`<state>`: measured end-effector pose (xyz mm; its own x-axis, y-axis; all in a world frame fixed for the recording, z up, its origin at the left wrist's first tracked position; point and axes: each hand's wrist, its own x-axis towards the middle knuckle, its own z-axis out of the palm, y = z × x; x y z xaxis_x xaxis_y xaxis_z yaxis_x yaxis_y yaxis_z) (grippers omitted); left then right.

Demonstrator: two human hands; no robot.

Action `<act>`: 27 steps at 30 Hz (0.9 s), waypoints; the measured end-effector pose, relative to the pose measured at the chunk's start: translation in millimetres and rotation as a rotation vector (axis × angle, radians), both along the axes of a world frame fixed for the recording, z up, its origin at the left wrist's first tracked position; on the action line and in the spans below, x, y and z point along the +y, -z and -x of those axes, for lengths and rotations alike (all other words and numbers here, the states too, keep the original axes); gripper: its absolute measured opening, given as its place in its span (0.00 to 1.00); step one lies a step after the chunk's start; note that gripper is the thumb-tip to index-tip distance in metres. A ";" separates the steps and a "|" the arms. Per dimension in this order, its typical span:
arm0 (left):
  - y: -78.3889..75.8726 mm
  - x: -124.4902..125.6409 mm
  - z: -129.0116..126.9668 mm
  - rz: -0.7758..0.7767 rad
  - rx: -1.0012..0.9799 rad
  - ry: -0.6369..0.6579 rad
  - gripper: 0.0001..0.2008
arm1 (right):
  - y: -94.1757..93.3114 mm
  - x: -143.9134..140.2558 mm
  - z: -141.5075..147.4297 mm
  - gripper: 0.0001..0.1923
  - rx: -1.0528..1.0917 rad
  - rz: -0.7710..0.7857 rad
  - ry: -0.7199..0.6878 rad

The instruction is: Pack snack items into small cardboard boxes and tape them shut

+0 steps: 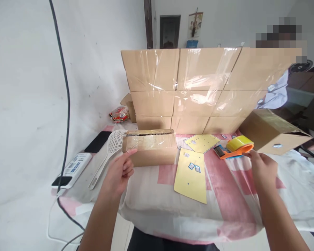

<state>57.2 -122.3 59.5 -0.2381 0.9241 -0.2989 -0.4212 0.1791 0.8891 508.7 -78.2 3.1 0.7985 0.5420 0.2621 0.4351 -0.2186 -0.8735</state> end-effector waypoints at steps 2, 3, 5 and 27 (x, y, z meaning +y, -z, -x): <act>2.2 0.2 1.5 -0.013 0.014 0.011 0.24 | -15.6 -12.0 30.1 0.11 -0.149 0.094 -0.154; 3.3 0.2 2.2 -0.023 0.022 0.016 0.24 | -25.5 -14.4 52.4 0.13 -0.203 0.035 -0.302; 5.3 0.4 3.3 -0.041 0.031 0.021 0.24 | -49.4 -11.7 108.7 0.16 -0.346 -0.114 -0.714; 59.1 20.8 -20.3 -0.057 0.293 -0.282 0.24 | -78.5 93.5 306.5 0.27 -0.925 0.129 -1.701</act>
